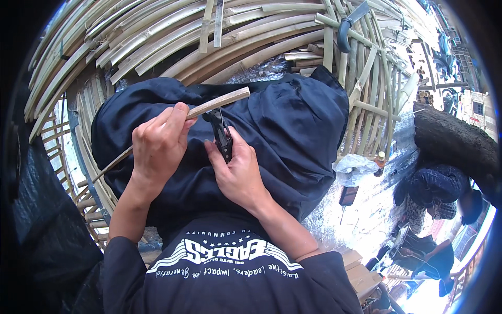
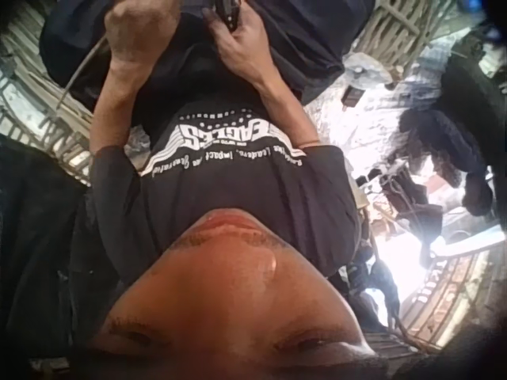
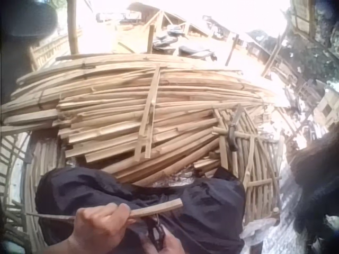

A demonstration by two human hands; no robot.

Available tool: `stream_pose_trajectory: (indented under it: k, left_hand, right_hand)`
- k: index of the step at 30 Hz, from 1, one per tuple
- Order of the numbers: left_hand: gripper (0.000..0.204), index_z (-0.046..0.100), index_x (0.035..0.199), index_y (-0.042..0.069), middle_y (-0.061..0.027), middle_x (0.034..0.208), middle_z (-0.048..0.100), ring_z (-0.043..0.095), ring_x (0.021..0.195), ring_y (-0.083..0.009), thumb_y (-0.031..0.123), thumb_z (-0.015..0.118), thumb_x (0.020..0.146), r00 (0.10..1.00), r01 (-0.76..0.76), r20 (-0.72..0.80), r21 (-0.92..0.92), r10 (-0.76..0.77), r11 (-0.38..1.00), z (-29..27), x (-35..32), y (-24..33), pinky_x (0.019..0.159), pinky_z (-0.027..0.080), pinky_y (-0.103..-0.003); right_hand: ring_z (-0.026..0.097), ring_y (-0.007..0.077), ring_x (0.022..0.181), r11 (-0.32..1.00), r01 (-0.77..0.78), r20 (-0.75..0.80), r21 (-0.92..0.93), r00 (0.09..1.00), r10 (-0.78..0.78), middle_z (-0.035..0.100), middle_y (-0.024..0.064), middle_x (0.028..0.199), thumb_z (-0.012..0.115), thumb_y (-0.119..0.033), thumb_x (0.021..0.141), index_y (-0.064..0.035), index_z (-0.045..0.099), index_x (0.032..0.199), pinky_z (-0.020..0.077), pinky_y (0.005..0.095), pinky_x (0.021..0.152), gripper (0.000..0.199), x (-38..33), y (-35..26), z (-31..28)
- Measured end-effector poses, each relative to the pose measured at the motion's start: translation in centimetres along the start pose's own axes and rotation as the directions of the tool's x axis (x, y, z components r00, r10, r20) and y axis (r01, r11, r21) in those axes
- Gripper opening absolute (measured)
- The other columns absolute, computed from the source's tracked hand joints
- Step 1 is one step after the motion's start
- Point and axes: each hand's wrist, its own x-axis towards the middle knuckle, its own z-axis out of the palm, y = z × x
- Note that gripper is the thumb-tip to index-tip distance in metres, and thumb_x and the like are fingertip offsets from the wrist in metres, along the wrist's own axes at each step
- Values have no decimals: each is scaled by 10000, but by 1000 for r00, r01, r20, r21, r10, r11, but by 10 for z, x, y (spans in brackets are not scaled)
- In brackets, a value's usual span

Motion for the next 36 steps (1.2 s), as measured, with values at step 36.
stream_pose_trajectory:
  k: [36]
  left_hand:
    - [174, 604, 949, 68, -50, 666, 571, 652, 573, -227, 216, 697, 940, 999, -11, -48, 2, 12, 1000, 5, -5, -20, 496, 514, -333]
  right_hand:
    - [470, 94, 551, 930, 113, 27, -350, 993, -111, 544, 77, 605, 641, 5, 924, 7, 551, 947, 390, 299, 524, 93, 13, -9, -3]
